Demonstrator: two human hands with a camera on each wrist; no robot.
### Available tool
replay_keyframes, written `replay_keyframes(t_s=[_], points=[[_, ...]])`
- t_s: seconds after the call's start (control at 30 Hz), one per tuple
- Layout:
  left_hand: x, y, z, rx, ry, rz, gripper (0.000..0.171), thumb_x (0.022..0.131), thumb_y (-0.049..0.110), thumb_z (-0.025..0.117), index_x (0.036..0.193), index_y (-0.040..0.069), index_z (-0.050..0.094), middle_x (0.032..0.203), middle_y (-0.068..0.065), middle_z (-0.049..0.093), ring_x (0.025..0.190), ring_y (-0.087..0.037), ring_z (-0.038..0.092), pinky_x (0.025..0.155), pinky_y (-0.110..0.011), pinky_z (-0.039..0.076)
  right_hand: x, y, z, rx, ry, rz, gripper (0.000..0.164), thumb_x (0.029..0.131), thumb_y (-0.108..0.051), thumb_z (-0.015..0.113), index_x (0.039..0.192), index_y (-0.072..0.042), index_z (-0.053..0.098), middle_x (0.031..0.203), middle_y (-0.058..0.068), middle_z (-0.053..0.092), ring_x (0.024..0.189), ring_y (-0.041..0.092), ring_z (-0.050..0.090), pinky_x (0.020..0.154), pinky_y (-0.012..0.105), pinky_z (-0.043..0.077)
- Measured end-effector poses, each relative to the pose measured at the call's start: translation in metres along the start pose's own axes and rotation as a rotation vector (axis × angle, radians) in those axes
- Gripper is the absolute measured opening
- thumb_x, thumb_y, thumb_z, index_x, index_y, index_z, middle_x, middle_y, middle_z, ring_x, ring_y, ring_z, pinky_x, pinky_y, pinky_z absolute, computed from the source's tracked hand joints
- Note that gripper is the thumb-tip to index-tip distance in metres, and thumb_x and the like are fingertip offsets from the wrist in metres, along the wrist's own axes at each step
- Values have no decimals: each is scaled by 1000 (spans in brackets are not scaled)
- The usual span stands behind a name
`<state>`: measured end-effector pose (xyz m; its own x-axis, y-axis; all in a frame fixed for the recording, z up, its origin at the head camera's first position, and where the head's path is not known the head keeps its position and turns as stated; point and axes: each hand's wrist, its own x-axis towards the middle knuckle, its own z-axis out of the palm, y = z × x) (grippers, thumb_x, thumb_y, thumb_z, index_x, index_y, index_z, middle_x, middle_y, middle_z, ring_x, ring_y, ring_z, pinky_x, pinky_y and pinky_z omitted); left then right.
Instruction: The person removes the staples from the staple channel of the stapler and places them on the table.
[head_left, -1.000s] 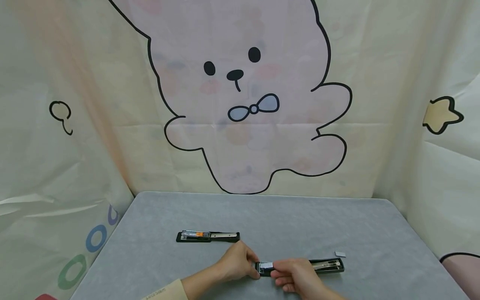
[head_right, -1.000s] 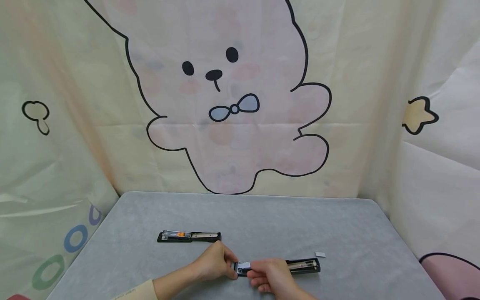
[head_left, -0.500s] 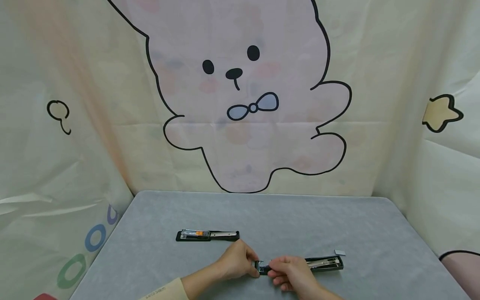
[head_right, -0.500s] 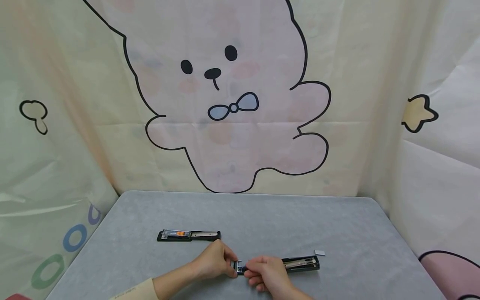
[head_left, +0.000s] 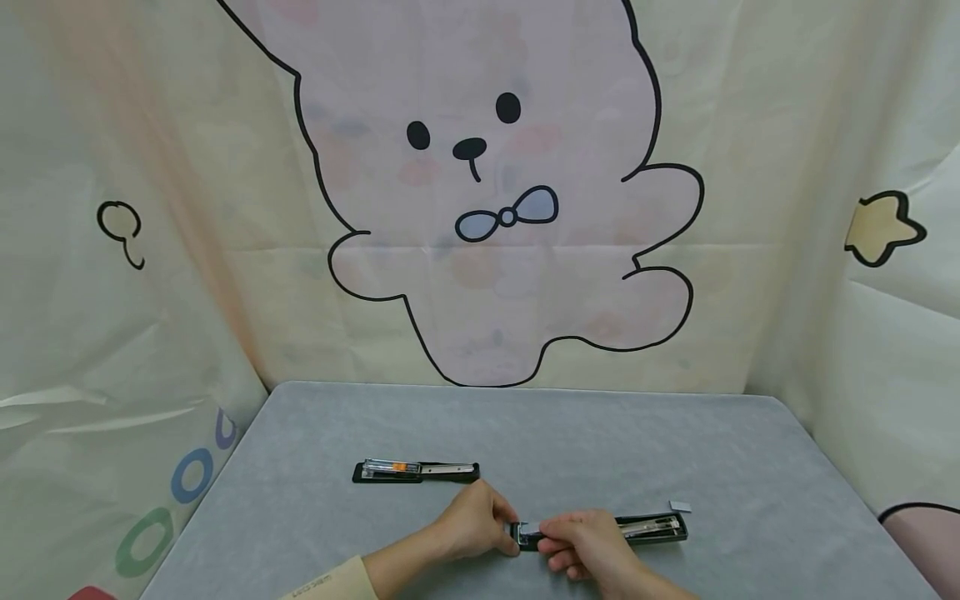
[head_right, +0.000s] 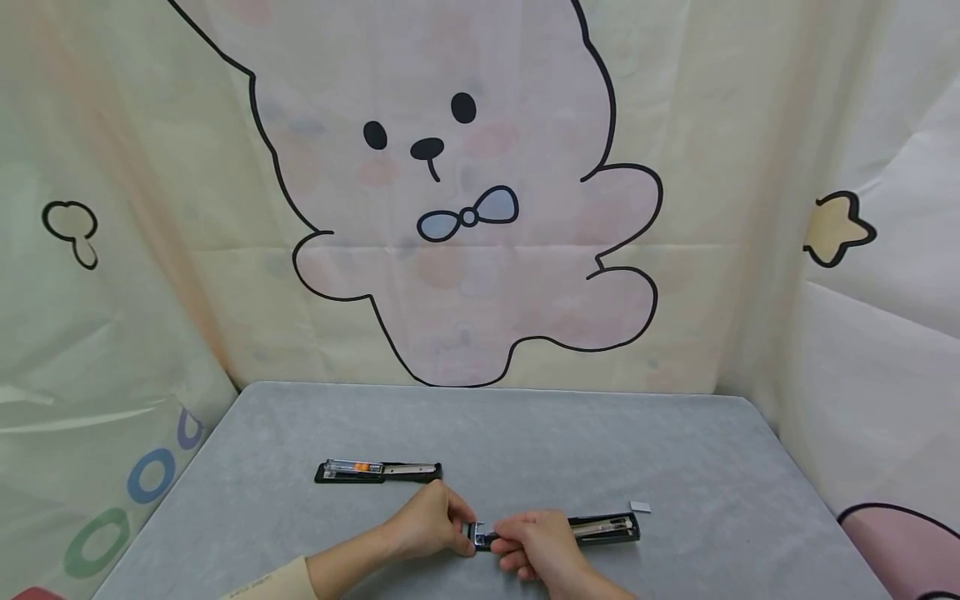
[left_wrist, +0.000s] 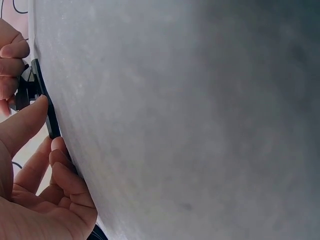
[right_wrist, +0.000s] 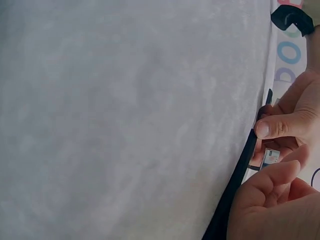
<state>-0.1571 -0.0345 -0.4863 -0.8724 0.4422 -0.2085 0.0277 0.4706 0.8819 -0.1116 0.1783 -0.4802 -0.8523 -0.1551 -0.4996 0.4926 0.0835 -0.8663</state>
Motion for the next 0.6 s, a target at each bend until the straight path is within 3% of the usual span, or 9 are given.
replay_keyframes(t_s=[0.6], points=[[-1, 0, 1, 19, 7, 11, 25, 66, -8, 92, 84, 5, 80, 55, 3, 56, 52, -8, 44, 50, -24, 31, -17, -21, -25, -39, -44, -26, 18, 101, -19, 68, 105, -3, 72, 86, -1, 70, 68, 10, 64, 60, 27, 45]])
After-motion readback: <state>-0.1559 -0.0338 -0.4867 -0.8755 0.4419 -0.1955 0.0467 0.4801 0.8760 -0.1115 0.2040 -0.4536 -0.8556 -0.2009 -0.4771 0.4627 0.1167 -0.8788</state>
